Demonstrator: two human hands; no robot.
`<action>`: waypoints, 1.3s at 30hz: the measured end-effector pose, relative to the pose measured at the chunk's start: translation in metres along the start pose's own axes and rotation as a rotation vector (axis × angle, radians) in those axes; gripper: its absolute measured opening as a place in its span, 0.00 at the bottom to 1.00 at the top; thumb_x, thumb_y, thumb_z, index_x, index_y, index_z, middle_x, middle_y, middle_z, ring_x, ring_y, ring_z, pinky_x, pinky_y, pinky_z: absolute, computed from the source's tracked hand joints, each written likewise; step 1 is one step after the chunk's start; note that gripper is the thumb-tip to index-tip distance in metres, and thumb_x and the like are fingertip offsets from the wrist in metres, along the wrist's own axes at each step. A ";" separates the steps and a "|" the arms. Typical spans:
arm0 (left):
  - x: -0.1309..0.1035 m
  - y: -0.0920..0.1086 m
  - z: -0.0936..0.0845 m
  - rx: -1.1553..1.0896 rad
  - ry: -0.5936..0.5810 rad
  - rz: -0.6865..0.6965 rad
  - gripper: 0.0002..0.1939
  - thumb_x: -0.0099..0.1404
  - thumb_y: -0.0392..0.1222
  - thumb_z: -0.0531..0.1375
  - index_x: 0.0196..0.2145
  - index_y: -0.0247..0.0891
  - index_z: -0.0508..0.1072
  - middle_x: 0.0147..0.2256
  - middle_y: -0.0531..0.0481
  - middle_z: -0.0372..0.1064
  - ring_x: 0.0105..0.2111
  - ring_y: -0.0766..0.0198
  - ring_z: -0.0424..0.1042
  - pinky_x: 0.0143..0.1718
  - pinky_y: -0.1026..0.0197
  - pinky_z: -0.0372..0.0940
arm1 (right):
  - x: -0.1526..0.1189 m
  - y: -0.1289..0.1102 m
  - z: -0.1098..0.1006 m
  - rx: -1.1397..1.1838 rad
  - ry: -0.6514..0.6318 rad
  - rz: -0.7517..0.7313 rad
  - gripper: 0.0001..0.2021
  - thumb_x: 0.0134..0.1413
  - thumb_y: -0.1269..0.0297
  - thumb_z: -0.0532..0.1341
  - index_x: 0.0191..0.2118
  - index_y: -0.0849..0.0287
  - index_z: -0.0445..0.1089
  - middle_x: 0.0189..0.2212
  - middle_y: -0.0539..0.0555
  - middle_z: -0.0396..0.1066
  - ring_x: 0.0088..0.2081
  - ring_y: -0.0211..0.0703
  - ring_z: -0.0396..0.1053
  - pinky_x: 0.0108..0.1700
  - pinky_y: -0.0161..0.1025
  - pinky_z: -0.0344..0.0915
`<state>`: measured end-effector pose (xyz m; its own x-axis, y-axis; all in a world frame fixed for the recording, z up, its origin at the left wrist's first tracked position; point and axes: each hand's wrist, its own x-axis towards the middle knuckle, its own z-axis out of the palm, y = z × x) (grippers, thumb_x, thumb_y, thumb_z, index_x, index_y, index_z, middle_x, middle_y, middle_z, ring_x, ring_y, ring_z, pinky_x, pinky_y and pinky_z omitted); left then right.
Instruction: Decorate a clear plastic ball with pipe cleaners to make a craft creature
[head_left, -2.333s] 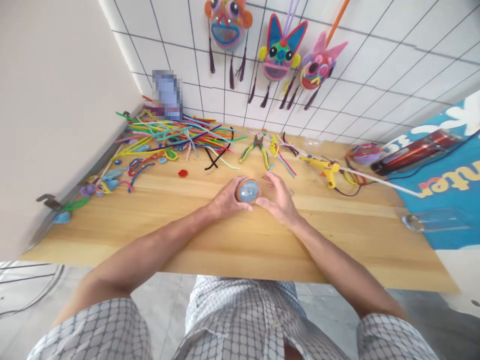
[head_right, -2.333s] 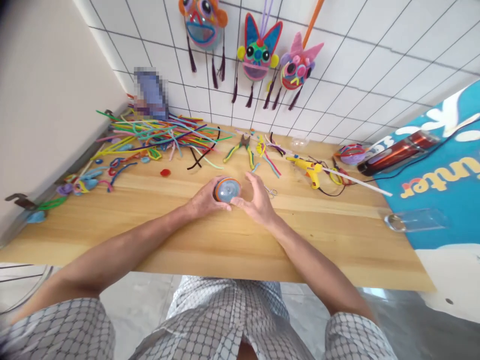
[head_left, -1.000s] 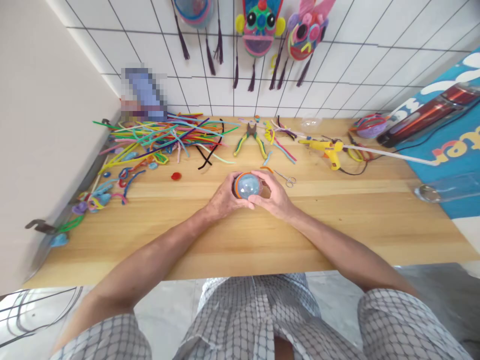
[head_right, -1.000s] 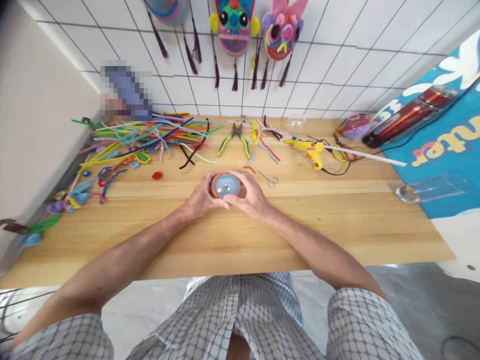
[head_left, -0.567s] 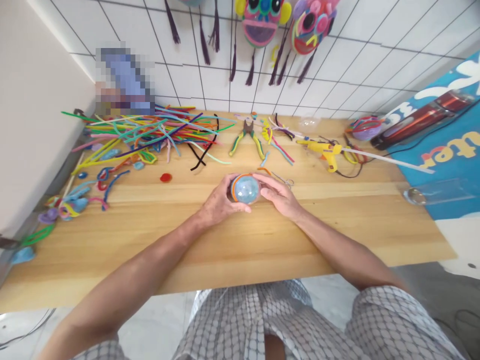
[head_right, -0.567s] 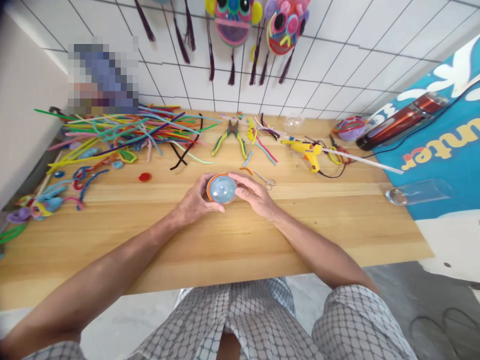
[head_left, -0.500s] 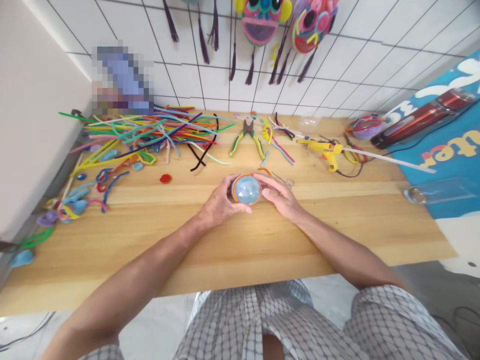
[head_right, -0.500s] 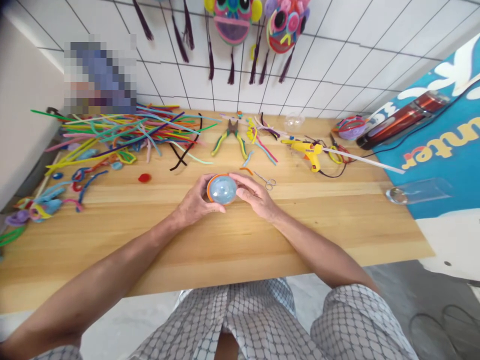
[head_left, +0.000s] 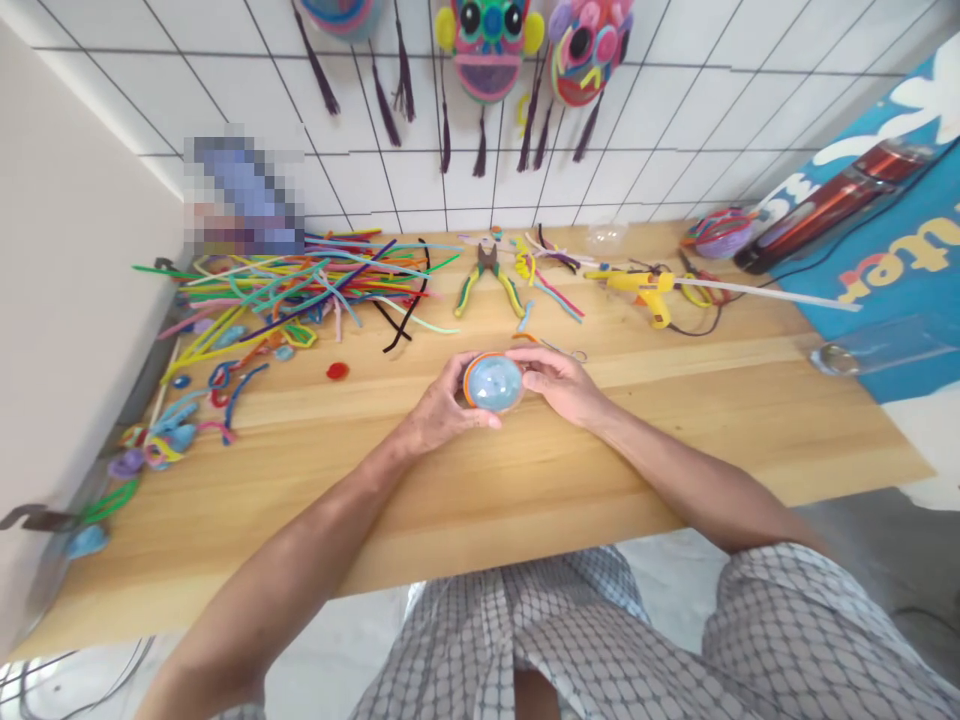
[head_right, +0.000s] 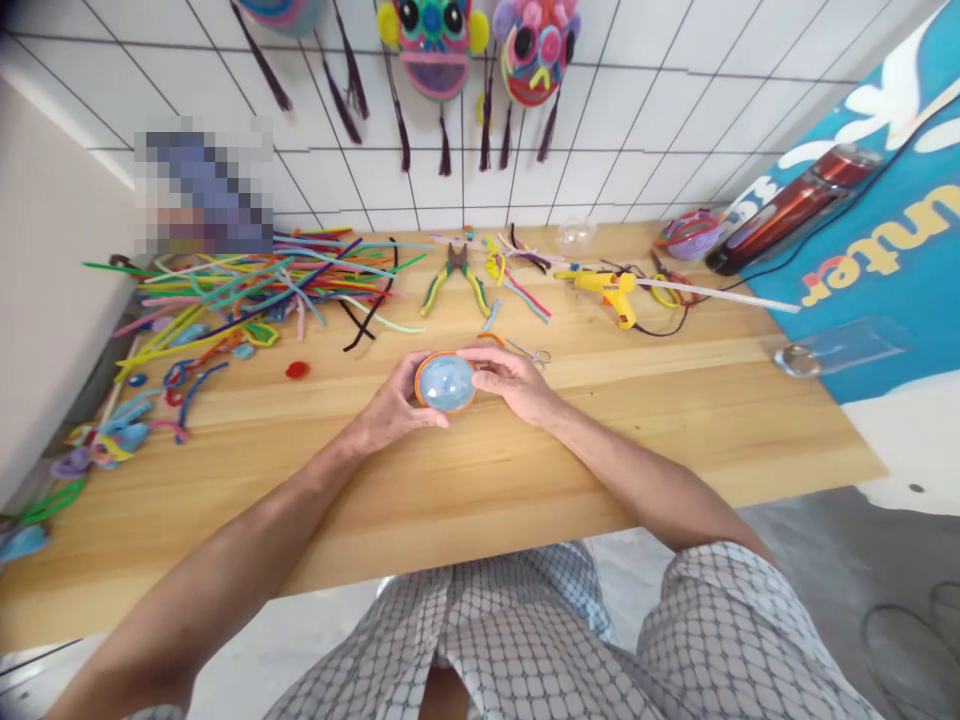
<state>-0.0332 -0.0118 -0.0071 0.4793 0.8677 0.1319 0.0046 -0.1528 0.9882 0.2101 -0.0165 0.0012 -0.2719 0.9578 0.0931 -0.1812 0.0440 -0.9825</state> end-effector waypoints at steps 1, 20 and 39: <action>0.001 0.000 -0.001 -0.006 -0.014 -0.006 0.55 0.43 0.66 0.81 0.62 0.42 0.65 0.61 0.36 0.71 0.62 0.41 0.72 0.64 0.39 0.67 | 0.000 -0.001 0.001 0.022 0.006 0.012 0.20 0.49 0.47 0.80 0.48 0.45 0.85 0.52 0.53 0.80 0.54 0.48 0.75 0.60 0.47 0.70; -0.004 -0.009 0.001 0.245 -0.096 0.170 0.51 0.50 0.62 0.80 0.65 0.42 0.67 0.62 0.36 0.73 0.60 0.41 0.75 0.62 0.39 0.71 | 0.005 -0.002 0.009 0.072 -0.039 0.072 0.20 0.49 0.54 0.77 0.48 0.51 0.81 0.39 0.50 0.77 0.43 0.44 0.73 0.50 0.43 0.69; -0.010 -0.007 0.004 0.699 0.146 0.477 0.49 0.58 0.52 0.79 0.69 0.45 0.61 0.63 0.35 0.71 0.64 0.42 0.74 0.64 0.39 0.71 | -0.008 -0.026 0.013 -0.403 0.232 -0.107 0.21 0.57 0.42 0.70 0.29 0.54 0.67 0.24 0.46 0.65 0.29 0.39 0.61 0.35 0.41 0.59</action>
<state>-0.0348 -0.0209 -0.0156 0.4498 0.6817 0.5770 0.3942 -0.7313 0.5566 0.2049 -0.0288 0.0278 -0.0456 0.9780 0.2035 0.1965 0.2085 -0.9581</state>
